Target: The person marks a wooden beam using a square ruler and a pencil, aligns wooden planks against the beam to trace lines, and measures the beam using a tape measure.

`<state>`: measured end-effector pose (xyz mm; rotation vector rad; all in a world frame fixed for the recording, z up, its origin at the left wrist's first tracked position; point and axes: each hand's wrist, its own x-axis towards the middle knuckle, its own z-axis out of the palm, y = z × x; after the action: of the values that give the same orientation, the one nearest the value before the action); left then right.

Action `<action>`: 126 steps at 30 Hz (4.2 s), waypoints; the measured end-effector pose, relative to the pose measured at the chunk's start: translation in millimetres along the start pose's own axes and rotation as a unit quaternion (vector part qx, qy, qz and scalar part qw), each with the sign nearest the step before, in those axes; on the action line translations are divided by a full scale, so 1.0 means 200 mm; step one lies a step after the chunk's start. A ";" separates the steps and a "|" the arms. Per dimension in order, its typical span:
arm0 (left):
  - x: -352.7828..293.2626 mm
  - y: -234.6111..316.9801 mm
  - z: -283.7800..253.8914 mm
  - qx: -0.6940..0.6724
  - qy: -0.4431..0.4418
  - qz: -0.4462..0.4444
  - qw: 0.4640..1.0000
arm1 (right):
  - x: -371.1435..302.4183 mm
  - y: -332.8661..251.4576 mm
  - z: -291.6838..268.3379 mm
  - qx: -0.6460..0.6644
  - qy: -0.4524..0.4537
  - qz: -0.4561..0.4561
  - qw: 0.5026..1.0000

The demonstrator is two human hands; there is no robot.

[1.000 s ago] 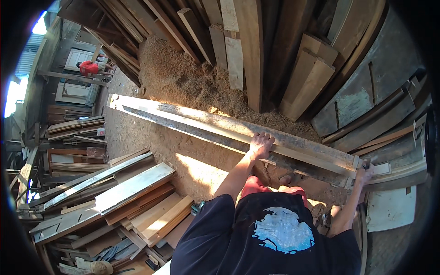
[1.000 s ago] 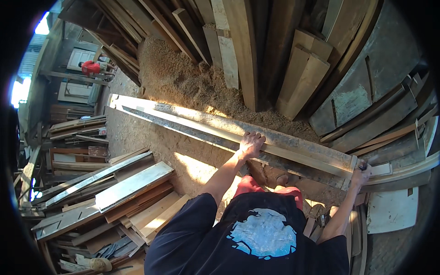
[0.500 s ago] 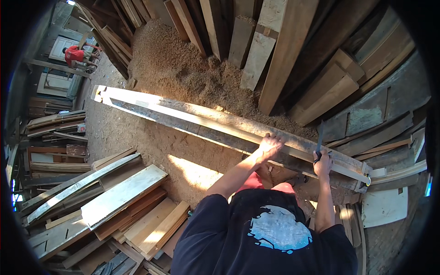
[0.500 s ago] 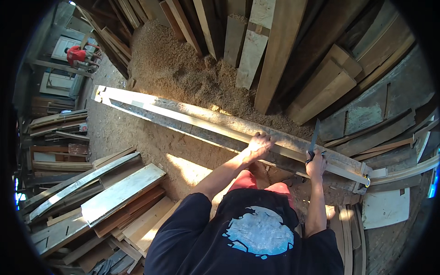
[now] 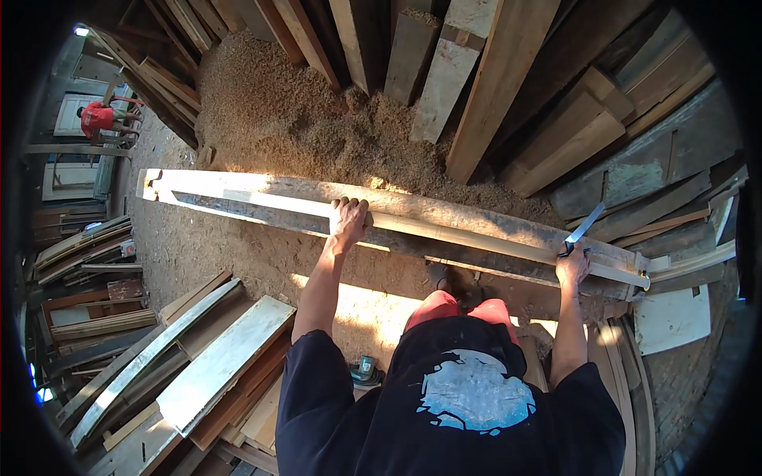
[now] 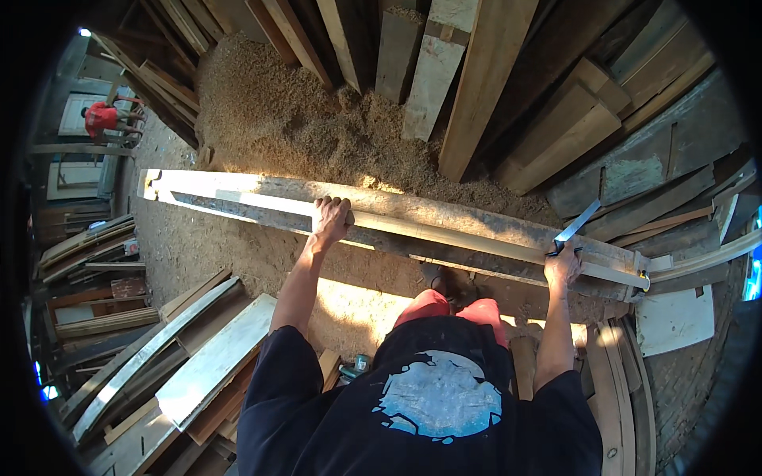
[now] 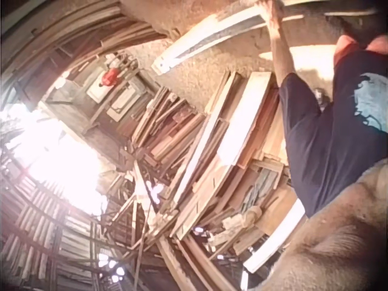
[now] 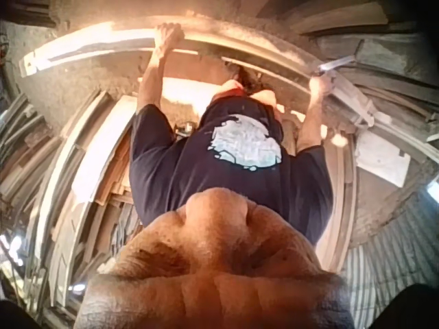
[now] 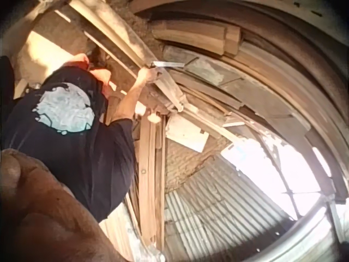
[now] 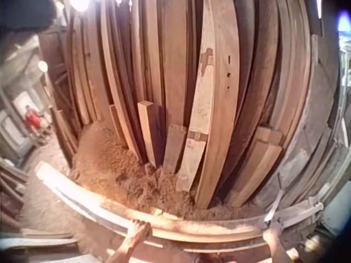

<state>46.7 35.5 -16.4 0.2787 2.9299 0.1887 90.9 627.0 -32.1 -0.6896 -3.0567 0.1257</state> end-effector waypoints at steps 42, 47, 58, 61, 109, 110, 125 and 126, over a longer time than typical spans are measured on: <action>0.31 1.82 0.23 -0.064 -0.039 0.269 0.960 | -0.36 1.37 -0.21 0.162 0.065 0.289 0.941; 0.34 1.93 0.25 -0.007 -0.082 0.201 0.976 | -0.16 1.64 0.04 0.083 0.038 0.258 0.962; 0.32 1.93 0.30 0.020 -0.068 0.166 0.984 | 0.18 1.91 0.09 -0.011 -0.097 0.160 0.982; 0.33 1.96 0.30 0.017 -0.050 0.179 0.982 | 0.22 2.04 0.11 -0.054 -0.074 0.100 0.991; 0.24 1.86 0.15 -0.360 0.040 0.128 0.923 | 0.08 0.35 -0.38 0.708 -0.347 0.090 0.608; 0.20 1.84 0.11 -0.399 0.056 0.146 0.904 | 0.06 0.16 -0.49 0.619 -0.364 0.036 0.695; -0.23 1.17 0.12 -0.802 -0.153 -0.075 0.573 | -0.44 -0.77 -0.46 0.378 -0.352 -0.309 0.799; -0.24 1.15 0.10 -0.800 -0.167 -0.074 0.572 | -0.44 -0.81 -0.49 0.362 -0.357 -0.303 0.806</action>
<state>136.6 251.4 5.8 -0.2268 1.3424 2.1346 103.4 451.2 80.4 0.5035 -3.1699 1.7491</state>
